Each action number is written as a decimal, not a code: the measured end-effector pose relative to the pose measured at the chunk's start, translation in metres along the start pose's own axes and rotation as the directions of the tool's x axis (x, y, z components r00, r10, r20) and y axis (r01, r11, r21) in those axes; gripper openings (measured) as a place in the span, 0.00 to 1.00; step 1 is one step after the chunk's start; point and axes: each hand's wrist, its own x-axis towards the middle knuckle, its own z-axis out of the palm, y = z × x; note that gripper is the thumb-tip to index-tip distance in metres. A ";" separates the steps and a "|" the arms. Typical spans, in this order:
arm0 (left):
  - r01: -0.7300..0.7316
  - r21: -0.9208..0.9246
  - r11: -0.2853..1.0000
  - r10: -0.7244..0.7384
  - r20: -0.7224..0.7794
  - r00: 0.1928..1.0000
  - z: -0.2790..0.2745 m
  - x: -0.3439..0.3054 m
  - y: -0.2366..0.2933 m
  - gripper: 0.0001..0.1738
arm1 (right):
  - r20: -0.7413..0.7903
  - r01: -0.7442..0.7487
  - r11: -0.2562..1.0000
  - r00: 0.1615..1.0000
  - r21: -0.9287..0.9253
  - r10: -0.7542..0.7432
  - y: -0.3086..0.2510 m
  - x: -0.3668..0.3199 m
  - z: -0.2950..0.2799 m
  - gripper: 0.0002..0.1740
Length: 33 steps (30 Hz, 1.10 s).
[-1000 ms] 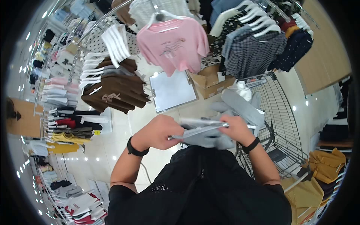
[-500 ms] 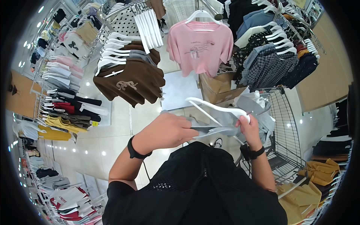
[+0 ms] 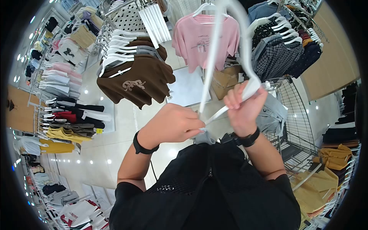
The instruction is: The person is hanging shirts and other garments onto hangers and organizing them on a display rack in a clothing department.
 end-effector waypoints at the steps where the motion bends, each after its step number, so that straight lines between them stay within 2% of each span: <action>1: 0.044 -0.025 0.999 -0.046 -0.076 0.996 0.000 -0.006 -0.002 0.05 | -0.014 -0.013 1.000 1.000 -0.014 0.013 0.014 -0.007 -0.004 0.36; 2: 0.086 -0.053 0.995 -0.093 -0.151 0.984 -0.001 -0.010 -0.005 0.05 | -0.013 -0.012 1.000 1.000 -0.014 0.012 0.027 -0.012 -0.016 0.36; 4: 0.116 -0.055 0.992 -0.123 -0.145 0.982 -0.011 -0.023 -0.012 0.06 | 0.036 -0.109 0.980 0.993 -0.165 0.116 0.057 -0.021 -0.049 0.37; 5: 0.148 -0.058 0.987 -0.155 -0.139 0.978 -0.015 -0.027 -0.015 0.08 | 0.035 -0.109 0.980 0.993 -0.165 0.116 0.066 -0.022 -0.067 0.37; 8: 0.212 -0.089 0.973 -0.226 -0.194 0.955 -0.019 -0.042 -0.018 0.08 | 0.001 -0.171 0.960 0.984 -0.222 0.176 0.063 -0.022 -0.103 0.35; 10: 0.242 -0.119 0.963 -0.263 -0.221 0.939 -0.016 -0.053 -0.024 0.08 | -0.127 -0.148 0.939 0.985 -0.311 0.113 0.050 -0.022 -0.110 0.34; 11: 0.246 -0.092 0.965 -0.259 -0.195 0.946 -0.015 -0.057 -0.027 0.08 | -0.130 -0.149 0.938 0.985 -0.312 0.113 0.045 -0.022 -0.121 0.34; 13: 0.246 -0.068 0.967 -0.254 -0.170 0.952 -0.015 -0.061 -0.030 0.09 | 0.008 0.050 0.765 0.998 -0.642 -0.059 0.032 -0.021 -0.150 0.30; 15: 0.292 -0.213 0.932 -0.316 -0.090 0.944 -0.015 -0.061 -0.031 0.10 | -0.018 0.041 0.754 0.997 -0.655 -0.070 0.011 -0.019 -0.169 0.28; 16: 0.287 -0.216 0.933 -0.312 -0.088 0.946 -0.012 -0.058 -0.032 0.10 | 0.103 0.132 0.517 0.991 -0.846 -0.085 0.000 -0.021 -0.175 0.28; 17: 0.271 -0.267 0.925 -0.304 -0.089 0.949 -0.004 -0.056 -0.034 0.11 | 0.220 0.229 0.232 0.973 -0.945 -0.063 -0.006 -0.022 -0.181 0.27; 18: 0.253 -0.316 0.914 -0.295 -0.091 0.951 0.004 -0.053 -0.036 0.12 | 0.350 0.351 0.035 0.937 -0.936 -0.008 -0.011 -0.025 -0.166 0.27; 19: 0.242 -0.315 0.918 -0.283 -0.089 0.955 0.016 -0.046 -0.038 0.12 | 0.349 0.350 0.032 0.937 -0.936 -0.020 -0.011 -0.026 -0.167 0.27; 21: 0.210 -0.328 0.921 -0.238 -0.049 0.970 0.046 -0.025 -0.037 0.12 | 0.322 0.373 -0.177 0.910 -0.911 0.260 -0.011 -0.031 -0.172 0.25; 25: 0.185 -0.330 0.926 -0.183 0.036 0.982 0.092 0.019 -0.024 0.12 | 0.325 0.361 -0.152 0.920 -0.920 0.217 -0.022 -0.034 -0.156 0.23; 27: 0.242 -0.338 0.910 -0.222 0.097 0.970 0.116 0.035 -0.025 0.12 | 0.251 0.253 0.005 0.957 -0.968 0.145 -0.032 -0.030 -0.158 0.21; 29: 0.254 -0.381 0.889 -0.230 0.107 0.967 0.127 0.052 -0.027 0.12 | 0.246 0.241 0.053 0.960 -0.969 0.131 -0.046 -0.021 -0.161 0.20; 31: 0.302 -0.410 0.861 -0.320 0.027 0.947 0.138 0.068 -0.030 0.12 | 0.231 0.218 0.120 0.968 -0.968 0.101 -0.064 -0.012 -0.158 0.20; 32: 0.300 -0.401 0.865 -0.316 0.028 0.948 0.143 0.075 -0.029 0.12 | 0.236 0.224 0.126 0.967 -0.966 0.094 -0.071 -0.006 -0.162 0.20; 33: 0.378 -0.459 0.804 -0.383 0.085 0.920 0.147 0.083 -0.027 0.11 | 0.206 0.195 0.100 0.972 -0.976 0.114 -0.079 0.001 -0.166 0.19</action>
